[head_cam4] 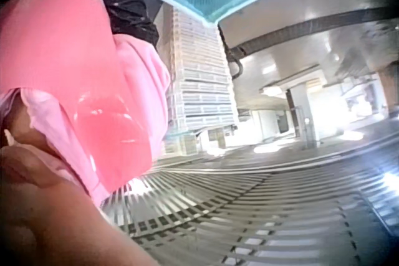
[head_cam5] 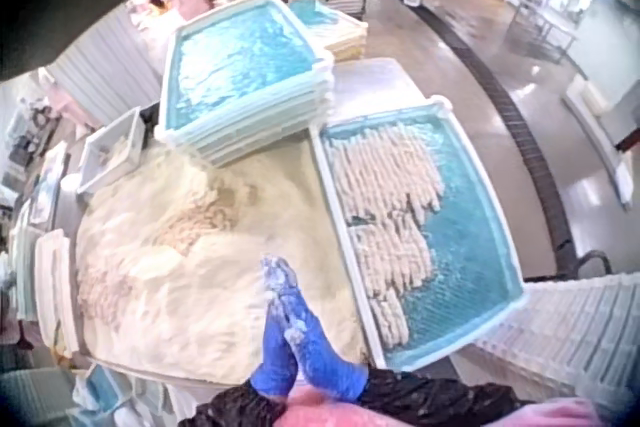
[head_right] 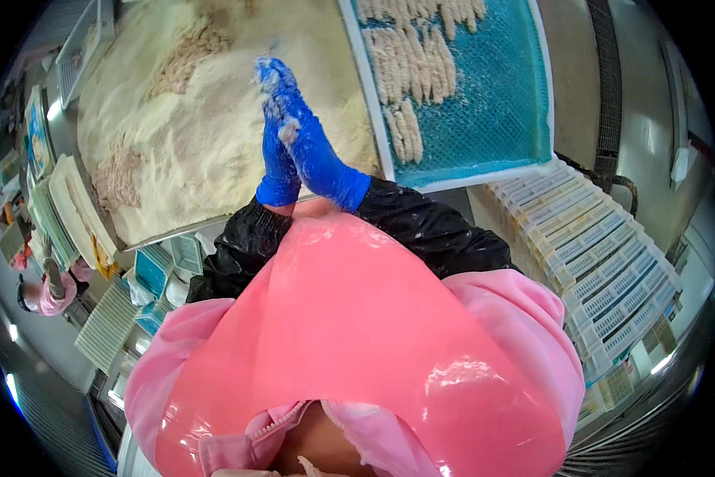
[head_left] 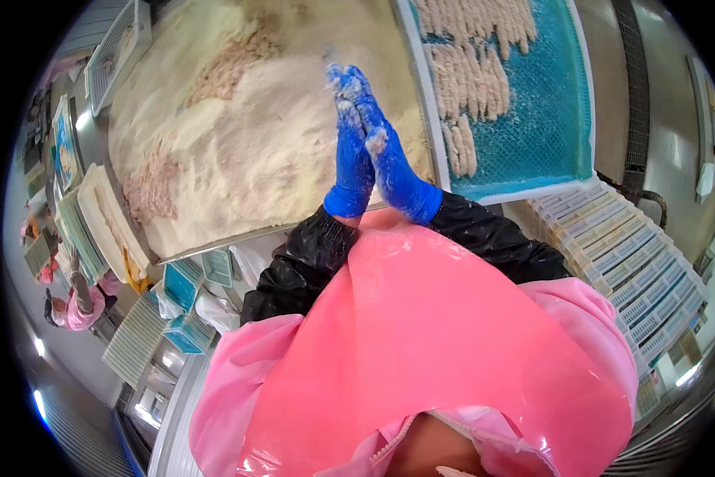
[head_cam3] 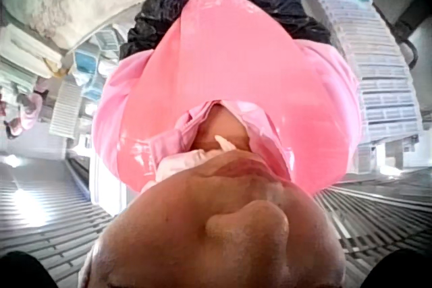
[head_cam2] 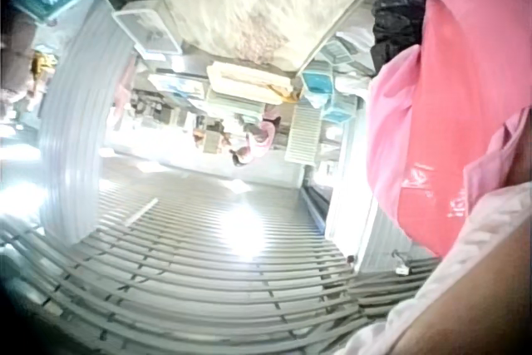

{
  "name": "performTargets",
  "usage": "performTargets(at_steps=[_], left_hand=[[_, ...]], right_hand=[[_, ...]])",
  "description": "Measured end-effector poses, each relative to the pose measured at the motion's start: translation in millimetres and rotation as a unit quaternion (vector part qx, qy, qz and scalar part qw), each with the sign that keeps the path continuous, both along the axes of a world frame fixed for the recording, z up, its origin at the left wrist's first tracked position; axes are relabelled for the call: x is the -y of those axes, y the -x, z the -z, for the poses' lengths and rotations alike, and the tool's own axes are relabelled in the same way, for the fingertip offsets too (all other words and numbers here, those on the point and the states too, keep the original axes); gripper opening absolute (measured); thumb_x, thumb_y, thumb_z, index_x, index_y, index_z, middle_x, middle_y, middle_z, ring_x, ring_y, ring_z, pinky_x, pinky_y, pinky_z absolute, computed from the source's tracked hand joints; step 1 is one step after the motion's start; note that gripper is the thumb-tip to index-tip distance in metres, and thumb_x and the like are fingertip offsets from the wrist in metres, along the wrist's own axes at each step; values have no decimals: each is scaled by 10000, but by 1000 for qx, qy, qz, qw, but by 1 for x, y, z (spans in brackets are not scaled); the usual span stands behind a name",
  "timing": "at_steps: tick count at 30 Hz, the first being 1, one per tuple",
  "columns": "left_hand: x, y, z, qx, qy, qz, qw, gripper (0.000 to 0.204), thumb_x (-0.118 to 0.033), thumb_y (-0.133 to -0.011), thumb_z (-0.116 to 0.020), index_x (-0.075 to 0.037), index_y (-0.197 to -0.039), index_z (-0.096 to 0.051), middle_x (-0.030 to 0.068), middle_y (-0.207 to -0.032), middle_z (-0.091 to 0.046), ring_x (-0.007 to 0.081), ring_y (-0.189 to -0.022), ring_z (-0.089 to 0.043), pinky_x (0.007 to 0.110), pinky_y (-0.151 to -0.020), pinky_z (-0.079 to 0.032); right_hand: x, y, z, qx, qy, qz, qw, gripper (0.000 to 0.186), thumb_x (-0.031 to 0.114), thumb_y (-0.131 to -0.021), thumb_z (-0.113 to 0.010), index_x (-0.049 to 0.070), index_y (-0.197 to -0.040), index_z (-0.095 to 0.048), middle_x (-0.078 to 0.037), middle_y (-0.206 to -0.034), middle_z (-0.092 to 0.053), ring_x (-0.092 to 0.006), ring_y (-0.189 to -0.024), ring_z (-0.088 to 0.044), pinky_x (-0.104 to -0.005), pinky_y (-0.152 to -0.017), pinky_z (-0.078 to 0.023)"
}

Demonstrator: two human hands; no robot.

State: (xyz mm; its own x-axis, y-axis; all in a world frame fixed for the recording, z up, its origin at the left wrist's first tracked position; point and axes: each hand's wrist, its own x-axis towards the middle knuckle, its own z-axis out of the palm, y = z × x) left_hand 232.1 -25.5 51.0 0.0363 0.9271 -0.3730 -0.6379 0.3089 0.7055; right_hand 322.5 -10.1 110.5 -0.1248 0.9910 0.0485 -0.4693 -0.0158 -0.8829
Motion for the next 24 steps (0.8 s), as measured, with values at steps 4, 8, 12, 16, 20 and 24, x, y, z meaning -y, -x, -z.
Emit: performTargets(at_steps=[4,8,12,16,20,24], left_hand=[[-37,-66,-34,-315,-156,58,934,539,-207,-964,-374,-3,-1417,-167,132,-1464,-197,222,-1329,-190,302,-1090,-149],[-47,-111,-38,-468,-255,136,835,586,-167,-943,-419,2,-1421,-125,166,-1489,-121,267,-1380,-106,317,-1110,-94],[-34,-124,-70,-273,-243,112,924,617,-171,-949,-415,-15,-1432,-64,156,-1500,-71,245,-1379,-88,322,-1109,-98],[-34,-88,-43,-340,-184,103,916,603,-152,-967,-363,-22,-1435,-6,127,-1508,-1,224,-1382,-50,318,-1113,-66],[-22,-39,-21,-319,-119,59,938,587,-244,-985,-343,-65,-1444,-24,64,-1512,-38,173,-1378,-88,313,-1115,-63],[-5,19,-4,-337,-86,13,938,594,-229,-976,-348,-72,-1446,-20,53,-1516,-36,190,-1388,-75,331,-1117,-51]], right_hand=[[-1,-37,6,-114,91,72,987,518,266,-962,-408,17,-1394,-270,-107,-1398,-339,-197,-1277,-334,-310,-1053,-266],[-8,-90,-3,24,112,147,983,475,316,-977,-358,34,-1358,-344,-127,-1337,-416,-205,-1245,-384,-301,-1033,-309],[-30,-176,59,-108,33,136,984,545,380,-984,-263,34,-1404,-249,-123,-1424,-316,-235,-1312,-294,-346,-1103,-181],[-35,-235,92,206,39,148,967,594,435,-968,-274,31,-1403,-252,-134,-1435,-295,-241,-1326,-276,-363,-1110,-166],[-33,-252,117,230,132,171,949,596,436,-959,-303,20,-1386,-285,-136,-1419,-314,-240,-1316,-288,-361,-1101,-180],[-29,-268,148,187,200,235,933,559,396,-954,-350,1,-1350,-356,-136,-1383,-365,-232,-1287,-327,-348,-1080,-218]])
